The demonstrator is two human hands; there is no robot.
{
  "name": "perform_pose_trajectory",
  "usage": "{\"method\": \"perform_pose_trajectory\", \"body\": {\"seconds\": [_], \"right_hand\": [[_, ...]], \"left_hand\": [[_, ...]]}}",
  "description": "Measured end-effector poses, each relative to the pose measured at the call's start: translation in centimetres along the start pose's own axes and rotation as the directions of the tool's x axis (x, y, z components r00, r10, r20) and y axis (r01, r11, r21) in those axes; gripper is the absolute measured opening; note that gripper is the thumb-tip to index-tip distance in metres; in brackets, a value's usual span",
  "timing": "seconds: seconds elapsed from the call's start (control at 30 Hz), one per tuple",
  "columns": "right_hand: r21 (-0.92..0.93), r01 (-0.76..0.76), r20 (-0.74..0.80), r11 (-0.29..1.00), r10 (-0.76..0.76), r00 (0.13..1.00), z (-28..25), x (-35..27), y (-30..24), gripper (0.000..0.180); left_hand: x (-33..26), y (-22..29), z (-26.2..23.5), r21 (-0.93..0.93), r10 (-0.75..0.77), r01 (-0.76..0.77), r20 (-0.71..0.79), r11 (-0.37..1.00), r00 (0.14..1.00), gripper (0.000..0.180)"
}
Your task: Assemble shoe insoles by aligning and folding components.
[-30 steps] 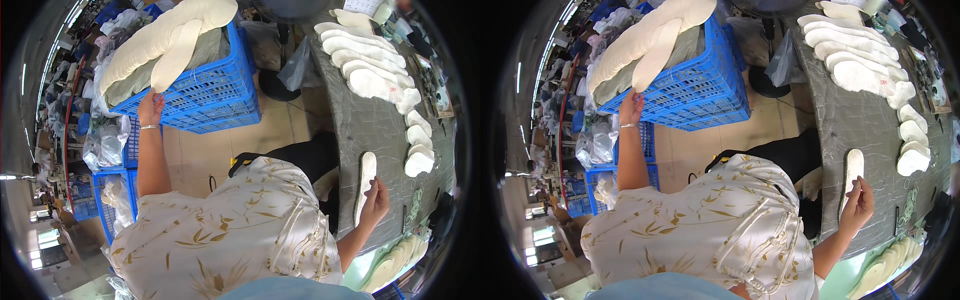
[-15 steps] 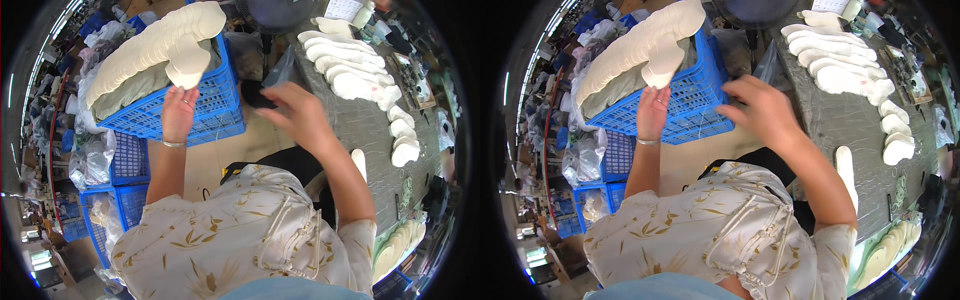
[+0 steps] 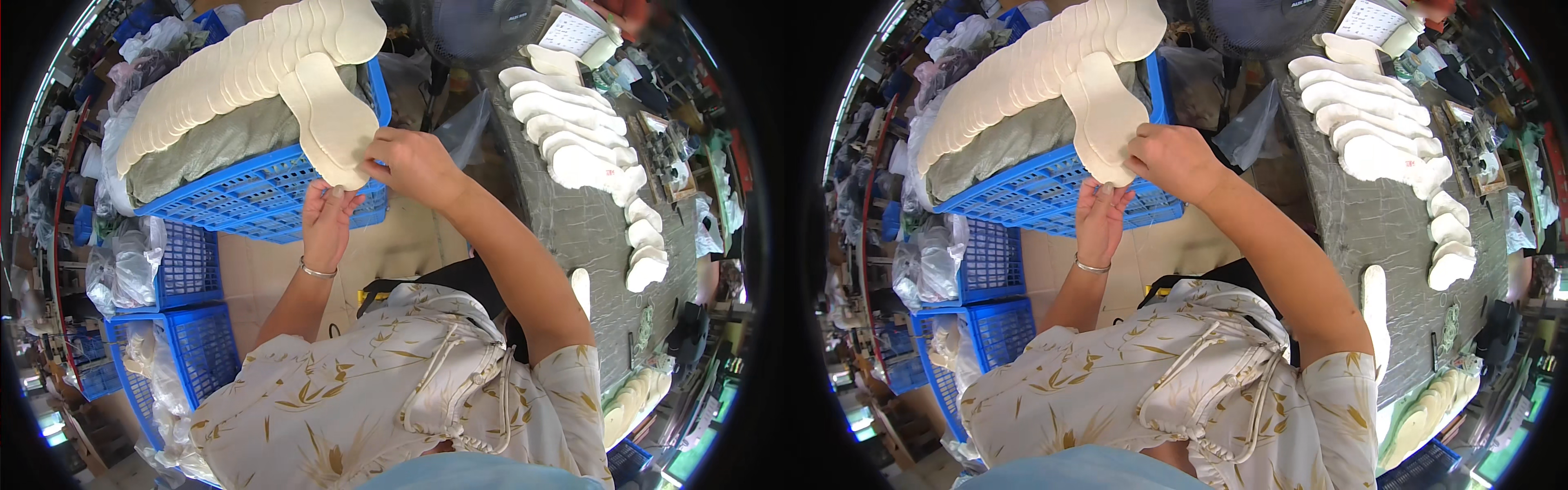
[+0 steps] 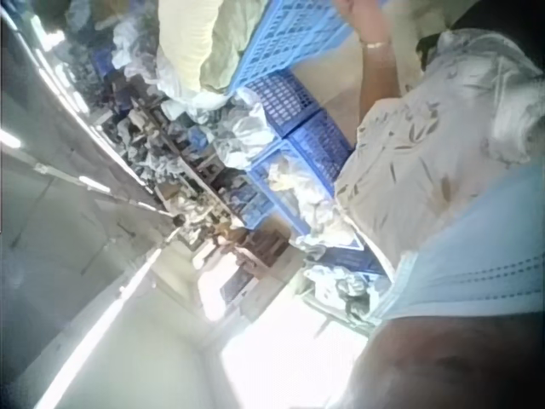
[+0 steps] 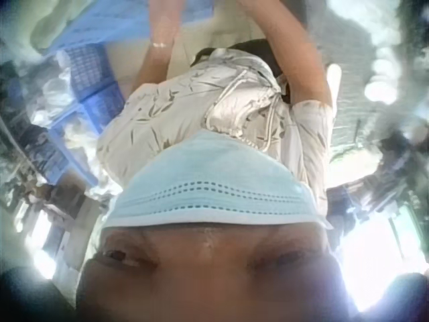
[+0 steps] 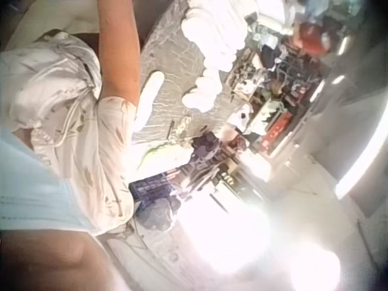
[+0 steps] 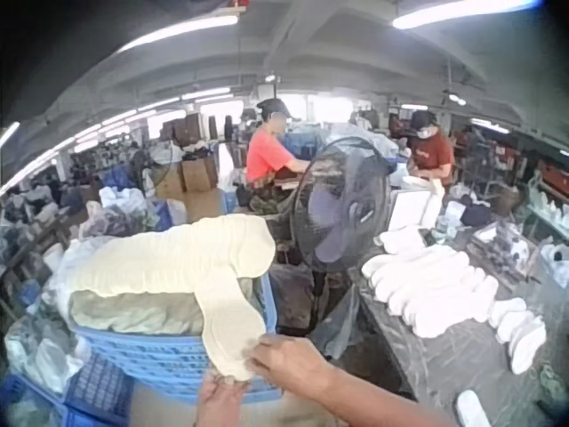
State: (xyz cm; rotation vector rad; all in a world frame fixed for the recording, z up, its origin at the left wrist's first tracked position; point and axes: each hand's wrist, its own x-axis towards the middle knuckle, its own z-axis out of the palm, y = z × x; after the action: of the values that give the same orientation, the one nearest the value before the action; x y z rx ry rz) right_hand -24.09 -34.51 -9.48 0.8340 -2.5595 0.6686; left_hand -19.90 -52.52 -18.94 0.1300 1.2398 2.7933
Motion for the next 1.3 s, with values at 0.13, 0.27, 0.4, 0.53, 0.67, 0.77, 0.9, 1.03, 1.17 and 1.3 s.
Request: {"method": "perform_pose_trajectory", "body": {"seconds": [0.13,0.27,0.4,0.53,0.67,0.77,0.9,1.03,1.17,1.3], "right_hand": [[-0.142,0.078,-0.227,0.987,-0.109,0.968,-1.1,2.6,0.6,0.012],[-0.095,-0.135,-0.446,0.986,0.079,0.891,-4.2,6.8,4.4,0.013],[0.112,-0.364,-0.479,0.925,0.371,0.795,-9.5,10.2,6.5,0.027],[0.184,-0.426,-0.494,0.886,0.458,0.739,-12.7,11.7,7.9,0.031],[-0.057,-0.323,-0.739,0.945,0.178,0.650,-15.1,12.2,8.9,0.018],[-0.035,-0.246,-0.719,0.969,0.147,0.679,-17.5,11.4,7.5,0.016],[-0.353,-0.427,-0.792,0.832,-0.023,0.610,-21.8,9.2,10.1,0.014],[-0.045,-0.391,-0.690,0.919,0.255,0.678,-27.7,4.1,10.6,0.026],[-0.074,-0.385,-0.729,0.920,0.213,0.650,-29.9,-2.1,6.2,0.017],[-0.158,-0.492,-0.673,0.856,0.270,0.688,-31.0,-8.1,2.8,0.010]], "left_hand": [[0.4,-0.5,-1.1,-0.018,0.023,-0.023,0.030,1.000,0.999,0.014],[0.3,-0.5,-1.2,-0.018,-0.019,0.017,-0.094,1.000,0.995,0.013],[0.0,-0.7,-2.5,-0.052,-0.073,0.064,-0.195,0.997,0.978,0.012],[0.0,-1.7,-3.6,-0.055,-0.063,0.051,-0.244,0.997,0.968,0.007],[0.1,-1.1,-2.7,-0.122,-0.121,0.088,-0.301,0.989,0.946,0.007],[0.3,-0.5,-1.9,-0.139,-0.144,0.104,-0.323,0.985,0.935,0.009],[0.3,-0.4,-2.3,-0.134,-0.152,0.110,-0.361,0.985,0.920,0.012],[0.0,-0.1,-2.5,-0.048,-0.130,0.121,-0.390,0.991,0.912,0.016],[1.2,2.5,-1.3,0.146,-0.060,0.132,-0.418,0.980,0.906,0.021],[2.2,2.8,-0.6,0.217,0.050,0.039,-0.389,0.975,0.920,0.031]]}}
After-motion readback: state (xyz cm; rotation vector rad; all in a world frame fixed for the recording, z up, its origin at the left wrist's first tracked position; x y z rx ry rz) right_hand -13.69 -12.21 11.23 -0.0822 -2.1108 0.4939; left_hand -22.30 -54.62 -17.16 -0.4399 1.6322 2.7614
